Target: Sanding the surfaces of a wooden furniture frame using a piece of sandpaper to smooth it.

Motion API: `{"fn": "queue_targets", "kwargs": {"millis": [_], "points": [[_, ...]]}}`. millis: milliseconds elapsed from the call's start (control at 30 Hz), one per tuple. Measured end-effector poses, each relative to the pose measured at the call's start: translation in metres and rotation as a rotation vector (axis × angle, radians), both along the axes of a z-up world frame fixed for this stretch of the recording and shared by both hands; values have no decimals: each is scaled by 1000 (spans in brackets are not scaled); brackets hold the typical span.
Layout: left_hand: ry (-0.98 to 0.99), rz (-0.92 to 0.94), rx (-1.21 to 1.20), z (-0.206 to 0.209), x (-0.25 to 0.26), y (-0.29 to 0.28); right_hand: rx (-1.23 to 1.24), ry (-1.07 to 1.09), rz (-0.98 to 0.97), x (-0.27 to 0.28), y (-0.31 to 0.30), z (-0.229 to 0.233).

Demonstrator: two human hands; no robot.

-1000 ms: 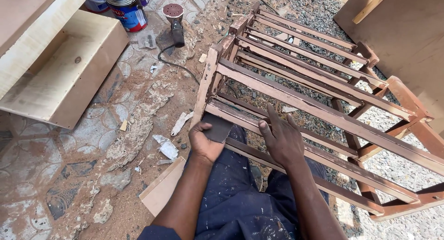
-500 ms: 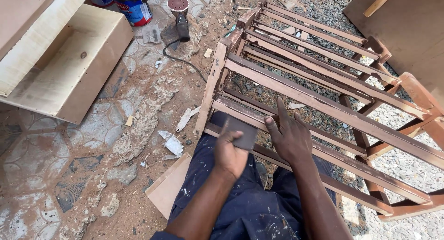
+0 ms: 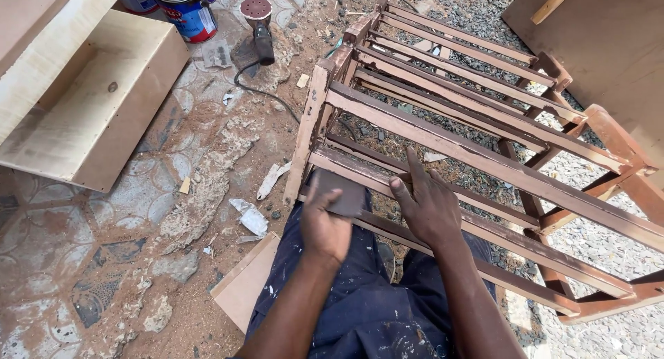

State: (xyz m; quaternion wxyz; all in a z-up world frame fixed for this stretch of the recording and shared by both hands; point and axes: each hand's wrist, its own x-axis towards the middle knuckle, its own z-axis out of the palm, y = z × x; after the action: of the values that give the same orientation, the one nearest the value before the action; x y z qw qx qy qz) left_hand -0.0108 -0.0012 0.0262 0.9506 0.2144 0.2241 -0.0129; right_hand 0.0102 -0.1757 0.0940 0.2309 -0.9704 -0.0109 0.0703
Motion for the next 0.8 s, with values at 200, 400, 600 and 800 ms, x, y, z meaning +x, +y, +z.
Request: {"fn": "queue_targets", "kwargs": {"millis": [200,400,600,800], "points": [[27,-175,-3,22,-26,-29,-82,64,-17,8,-1,-12],[39,47,-59,-37,15,2,-31,89,9,11,-10,-13],[34,-89,-47,14,-15,-19,18,90,15,12,-9,-19],[-8,-91,-86,-50,-9,-36,36,46,37,12,-9,-14]]}}
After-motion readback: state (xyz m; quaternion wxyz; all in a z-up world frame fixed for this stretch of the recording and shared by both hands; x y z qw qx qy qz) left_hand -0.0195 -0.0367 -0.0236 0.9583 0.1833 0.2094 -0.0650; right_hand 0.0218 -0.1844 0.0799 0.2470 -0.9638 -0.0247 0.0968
